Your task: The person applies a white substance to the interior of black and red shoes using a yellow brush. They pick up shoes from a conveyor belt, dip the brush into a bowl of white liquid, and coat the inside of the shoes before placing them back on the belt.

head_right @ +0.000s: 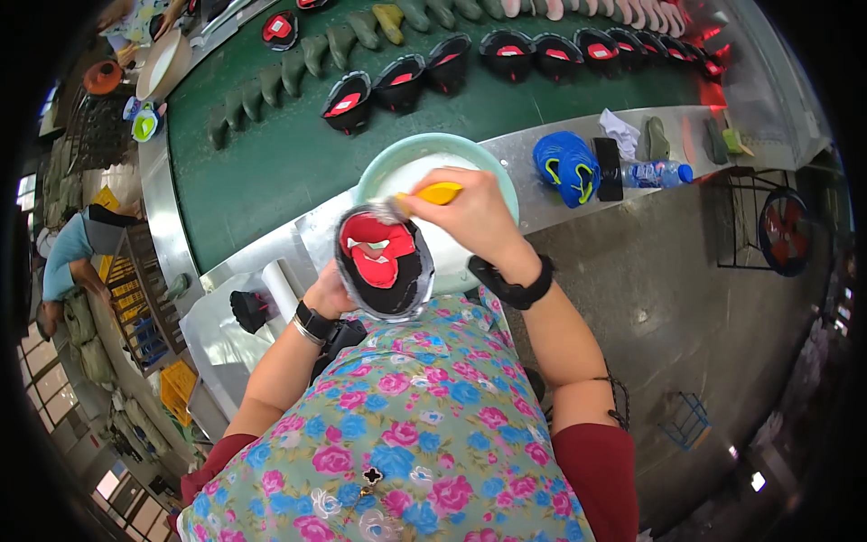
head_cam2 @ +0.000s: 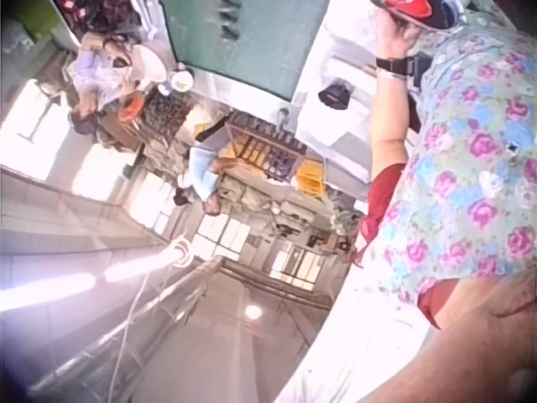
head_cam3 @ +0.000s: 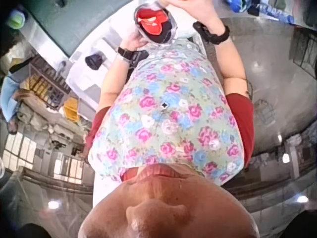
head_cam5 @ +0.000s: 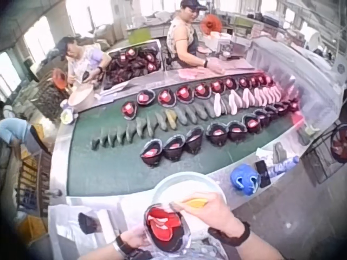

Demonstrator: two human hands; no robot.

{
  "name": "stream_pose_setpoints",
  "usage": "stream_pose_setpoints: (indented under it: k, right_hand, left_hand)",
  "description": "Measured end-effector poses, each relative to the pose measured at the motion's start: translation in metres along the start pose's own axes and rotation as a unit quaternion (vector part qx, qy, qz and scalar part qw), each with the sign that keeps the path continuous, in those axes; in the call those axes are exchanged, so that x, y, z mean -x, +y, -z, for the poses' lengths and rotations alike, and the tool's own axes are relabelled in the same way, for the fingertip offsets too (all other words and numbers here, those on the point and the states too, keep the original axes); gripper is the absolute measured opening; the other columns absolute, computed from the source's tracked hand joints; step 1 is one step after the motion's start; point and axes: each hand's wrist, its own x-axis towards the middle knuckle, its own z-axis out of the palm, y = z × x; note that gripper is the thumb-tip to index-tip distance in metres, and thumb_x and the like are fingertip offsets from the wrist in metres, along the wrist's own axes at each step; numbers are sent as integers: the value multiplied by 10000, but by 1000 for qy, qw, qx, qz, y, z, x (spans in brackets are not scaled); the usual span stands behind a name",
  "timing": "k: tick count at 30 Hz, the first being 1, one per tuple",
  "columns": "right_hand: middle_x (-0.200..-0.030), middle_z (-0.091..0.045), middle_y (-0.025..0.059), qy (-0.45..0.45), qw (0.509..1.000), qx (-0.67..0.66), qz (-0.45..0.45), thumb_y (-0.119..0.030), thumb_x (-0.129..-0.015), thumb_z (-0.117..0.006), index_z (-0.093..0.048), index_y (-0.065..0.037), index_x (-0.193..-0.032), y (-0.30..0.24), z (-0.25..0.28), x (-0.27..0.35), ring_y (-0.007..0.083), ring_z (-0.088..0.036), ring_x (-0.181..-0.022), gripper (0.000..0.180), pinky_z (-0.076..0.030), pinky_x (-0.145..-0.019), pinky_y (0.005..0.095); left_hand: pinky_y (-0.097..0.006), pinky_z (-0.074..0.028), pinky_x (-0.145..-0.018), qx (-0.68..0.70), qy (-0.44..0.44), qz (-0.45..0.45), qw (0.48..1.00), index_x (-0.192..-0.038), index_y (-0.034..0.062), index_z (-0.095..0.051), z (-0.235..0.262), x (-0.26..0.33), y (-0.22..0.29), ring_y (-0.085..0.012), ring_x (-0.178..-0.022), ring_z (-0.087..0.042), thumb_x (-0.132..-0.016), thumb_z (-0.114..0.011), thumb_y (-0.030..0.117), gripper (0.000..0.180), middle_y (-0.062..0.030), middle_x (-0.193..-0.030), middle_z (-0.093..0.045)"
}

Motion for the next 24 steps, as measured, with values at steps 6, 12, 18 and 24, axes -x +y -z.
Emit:
stream_pose_setpoints:
  k: [6,12,18,24]
  right_hand:
    - [-581,-642,51,2,963,-18,-269,-137,-851,-758,-690,8,-767,-15,6,23,97,-620,-530,181,-474,-501,257]
    - [-646,-652,54,98,948,-67,-295,-87,-908,-705,-661,31,-818,-11,11,18,89,-594,-535,154,-455,-496,231]
    - [-671,-654,72,88,933,-42,-346,-90,-908,-705,-660,37,-841,-2,-4,31,103,-604,-548,151,-476,-505,237]
    - [-689,-657,59,72,945,-1,-319,-106,-916,-705,-668,28,-859,-12,-27,11,96,-604,-588,150,-465,-542,223]
  left_hand:
    - [-239,-369,-438,32,-15,-113,993,-1160,77,-597,35,15,42,-115,-542,-505,-1006,-516,328,305,-32,-858,-640]
    - [-447,-525,-966,116,80,-459,877,-1295,108,-522,157,-38,153,-287,-1130,-577,-1014,-426,53,302,-112,-1287,-559]
    - [-580,-399,-1153,159,41,-542,824,-1432,124,-356,175,-135,238,-330,-1232,-530,-933,-371,-160,574,-118,-1384,-465]
    - [-461,-443,-1121,160,110,-348,917,-1565,37,-105,199,-80,177,-444,-1305,-489,-971,-397,-87,674,-353,-1454,-348]
